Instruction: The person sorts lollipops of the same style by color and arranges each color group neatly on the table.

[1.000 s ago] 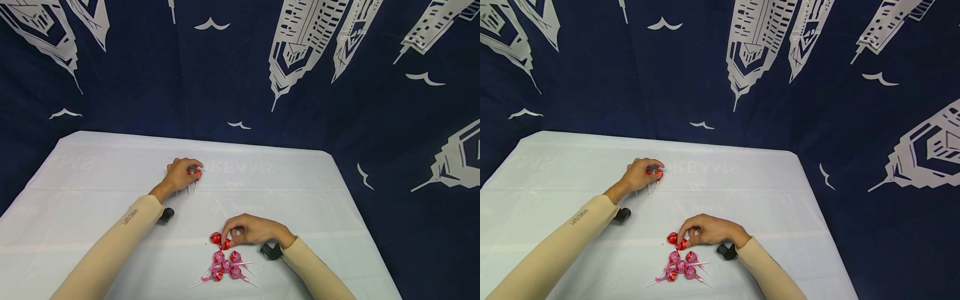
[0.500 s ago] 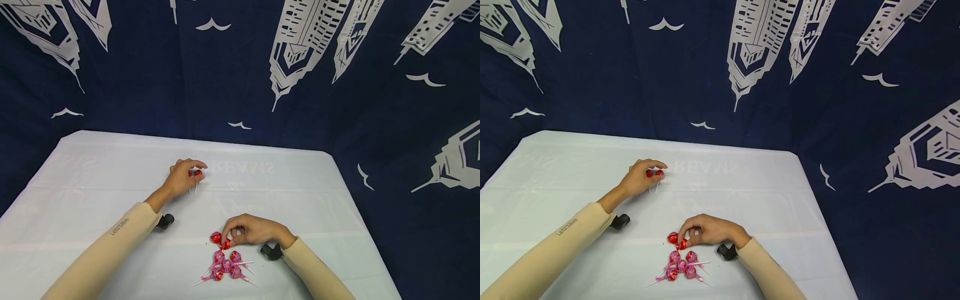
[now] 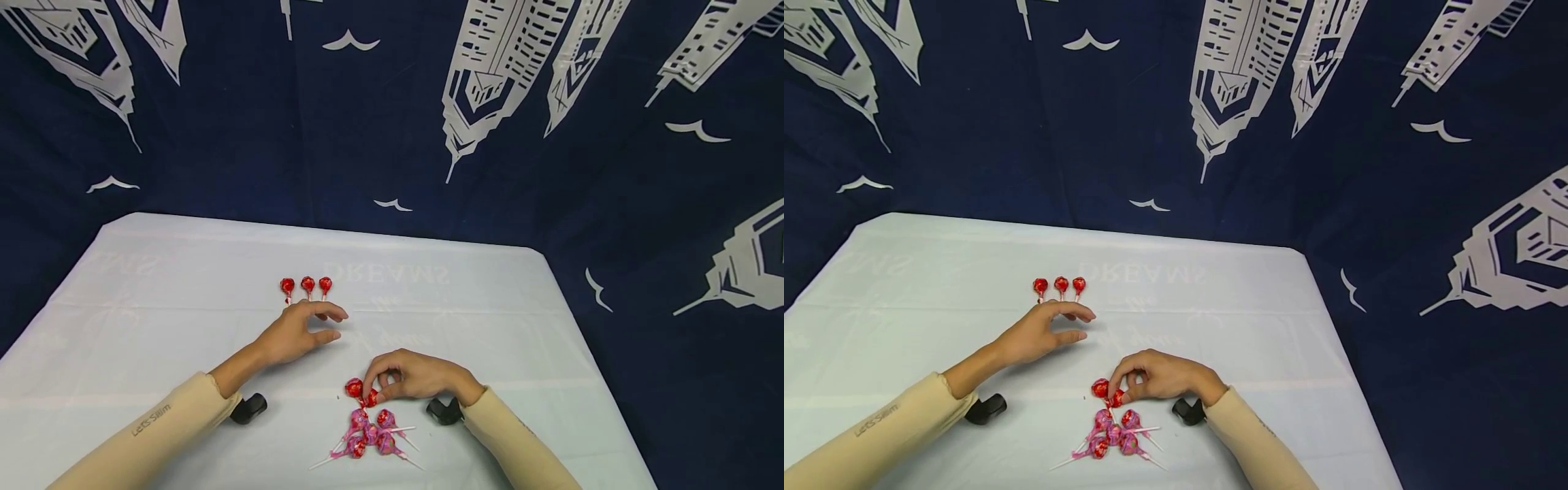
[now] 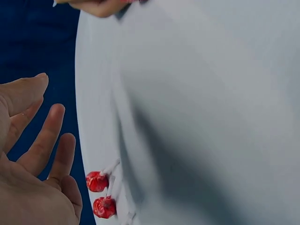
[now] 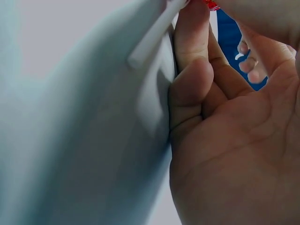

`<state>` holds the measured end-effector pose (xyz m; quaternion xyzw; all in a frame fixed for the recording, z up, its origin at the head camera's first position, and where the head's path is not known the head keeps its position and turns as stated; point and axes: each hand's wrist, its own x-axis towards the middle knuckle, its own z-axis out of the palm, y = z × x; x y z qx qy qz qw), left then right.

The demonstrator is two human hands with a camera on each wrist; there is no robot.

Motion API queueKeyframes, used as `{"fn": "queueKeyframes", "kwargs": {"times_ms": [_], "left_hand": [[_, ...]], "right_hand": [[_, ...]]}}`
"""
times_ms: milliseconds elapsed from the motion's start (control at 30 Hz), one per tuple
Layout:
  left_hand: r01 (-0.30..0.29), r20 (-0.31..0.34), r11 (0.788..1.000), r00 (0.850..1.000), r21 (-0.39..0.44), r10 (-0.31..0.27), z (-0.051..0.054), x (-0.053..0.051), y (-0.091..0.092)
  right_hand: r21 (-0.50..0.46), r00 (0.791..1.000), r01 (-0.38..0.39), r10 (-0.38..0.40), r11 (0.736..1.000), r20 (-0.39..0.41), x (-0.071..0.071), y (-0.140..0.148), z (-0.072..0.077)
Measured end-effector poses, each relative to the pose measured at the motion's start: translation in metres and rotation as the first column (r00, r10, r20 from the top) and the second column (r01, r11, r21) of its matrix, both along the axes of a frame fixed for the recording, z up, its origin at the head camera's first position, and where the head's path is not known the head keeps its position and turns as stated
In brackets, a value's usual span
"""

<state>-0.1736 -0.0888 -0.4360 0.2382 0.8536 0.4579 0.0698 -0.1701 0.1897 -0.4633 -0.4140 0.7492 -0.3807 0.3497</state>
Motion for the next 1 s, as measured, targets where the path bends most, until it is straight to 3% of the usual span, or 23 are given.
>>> {"fn": "queueKeyframes", "kwargs": {"times_ms": [300,467,667,767,1000], "left_hand": [[0.100,0.026,0.994,0.995,0.039,-0.101,-0.010,0.021,0.005],[0.155,0.084,0.986,0.984,0.057,-0.160,-0.016,0.032,0.011],[0.180,0.154,0.978,0.969,0.108,-0.195,-0.025,0.040,0.011],[0.171,0.167,0.979,0.968,0.115,-0.189,-0.029,0.045,0.013],[0.108,0.150,0.992,0.982,0.060,-0.116,-0.035,0.054,0.018]], "right_hand": [[-0.002,1.000,0.002,-0.002,1.000,-0.011,0.000,0.001,-0.001],[-0.009,1.000,0.003,-0.003,1.000,-0.010,0.000,0.001,-0.001],[-0.006,1.000,-0.002,0.002,1.000,-0.003,0.000,0.000,0.000],[-0.007,1.000,-0.001,0.001,1.000,-0.003,0.001,0.000,0.001],[-0.003,1.000,0.004,-0.004,1.000,-0.005,0.001,0.000,0.002]]}}
